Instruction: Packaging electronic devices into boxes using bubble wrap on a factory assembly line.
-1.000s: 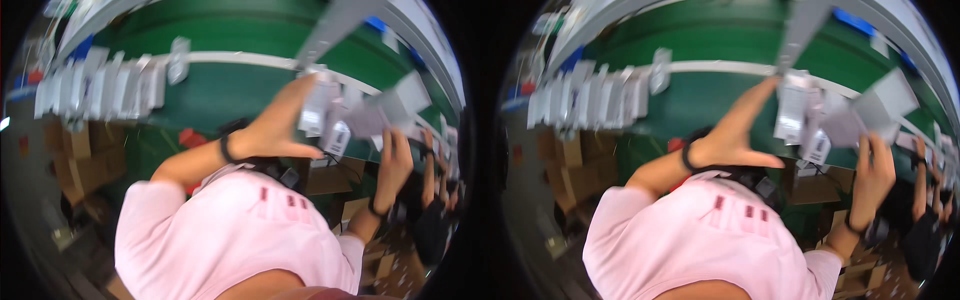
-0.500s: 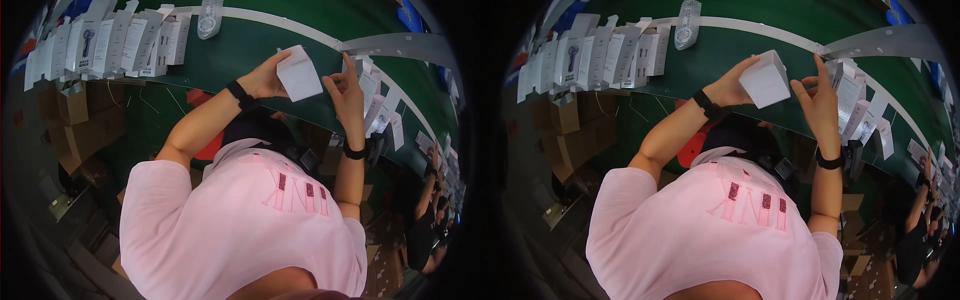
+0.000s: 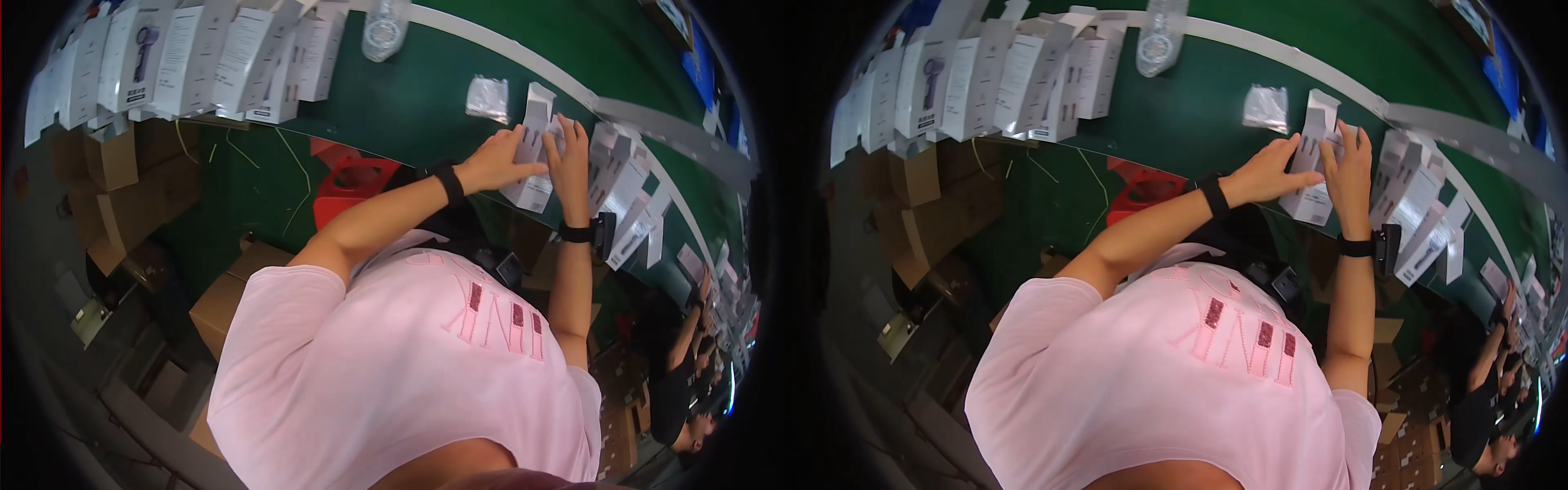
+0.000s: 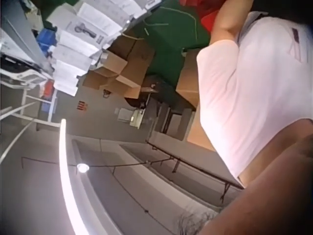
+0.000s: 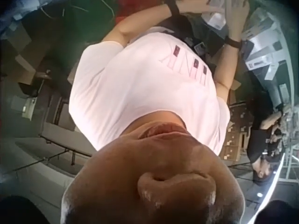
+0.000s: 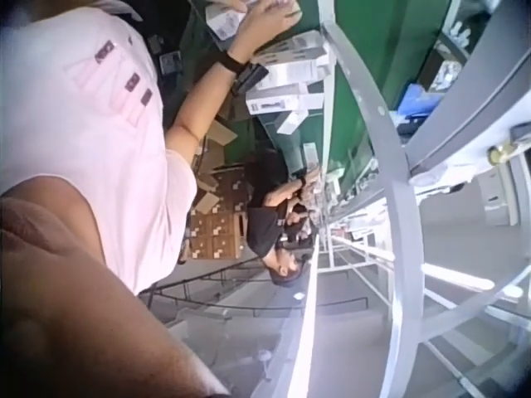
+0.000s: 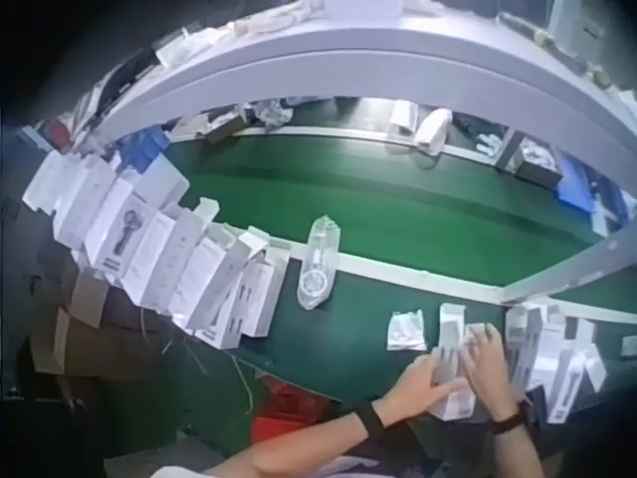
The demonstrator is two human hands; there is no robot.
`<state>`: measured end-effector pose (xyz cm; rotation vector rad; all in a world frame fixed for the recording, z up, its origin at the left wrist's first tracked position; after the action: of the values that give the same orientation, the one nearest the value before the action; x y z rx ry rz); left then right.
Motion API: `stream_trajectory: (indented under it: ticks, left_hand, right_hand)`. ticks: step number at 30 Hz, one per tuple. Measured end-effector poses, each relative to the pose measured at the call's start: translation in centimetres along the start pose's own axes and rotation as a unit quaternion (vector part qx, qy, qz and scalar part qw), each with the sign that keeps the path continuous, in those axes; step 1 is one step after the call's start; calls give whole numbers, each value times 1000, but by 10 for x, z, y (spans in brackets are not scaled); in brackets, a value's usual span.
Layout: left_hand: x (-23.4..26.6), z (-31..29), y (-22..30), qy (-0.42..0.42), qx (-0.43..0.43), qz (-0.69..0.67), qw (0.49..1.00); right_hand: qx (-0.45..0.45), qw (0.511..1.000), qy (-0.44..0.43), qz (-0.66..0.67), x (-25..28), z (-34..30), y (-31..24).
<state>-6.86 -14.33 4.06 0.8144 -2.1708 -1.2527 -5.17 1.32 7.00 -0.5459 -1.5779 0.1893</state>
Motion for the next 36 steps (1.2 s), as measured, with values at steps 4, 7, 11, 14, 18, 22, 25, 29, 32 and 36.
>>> stream_trajectory:
  ticks: [4,7,11,14,18,22,25,29,32,36]
  left_hand:
    - [152,-6,47,349,-224,171,894]
    - [246,24,15,494,-41,306,813]
    - [282,43,-44,367,87,238,895]
    - [248,21,-13,221,-103,-64,968]
    - [173,-89,77,90,-207,-75,971]
    - [134,-125,106,-27,-184,-242,952]
    - [114,-122,100,-125,-75,-422,895]
    - [87,-126,87,-216,29,-588,779]
    - [80,-129,89,-221,35,-600,768]
    - [80,-121,95,-232,-3,-551,802]
  right_hand:
    - [-109,992,46,44,-36,-16,10]
    - [-71,991,109,-10,-26,-8,-18]
    - [-2,988,156,12,38,15,-84]
    - [-11,961,141,237,92,20,-119]
    - [242,934,134,229,169,12,-187]
    - [295,937,79,169,192,-1,-215]
    - [304,935,76,167,200,-27,-215]
    - [366,917,112,110,194,-53,-239]
    - [357,916,141,114,194,-53,-239]
    - [195,912,247,264,188,-38,-182]
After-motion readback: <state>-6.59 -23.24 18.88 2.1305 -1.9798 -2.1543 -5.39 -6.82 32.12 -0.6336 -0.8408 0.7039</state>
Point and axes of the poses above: each hand's wrist, its own z-axis towards the middle knuckle, its own x-axis out of the back of the hand, y = z × x, the point moved 6 cm from there along z, towards the middle knuckle, and after that the axes turned 5 degrees about -z, right-handed, at the moved point
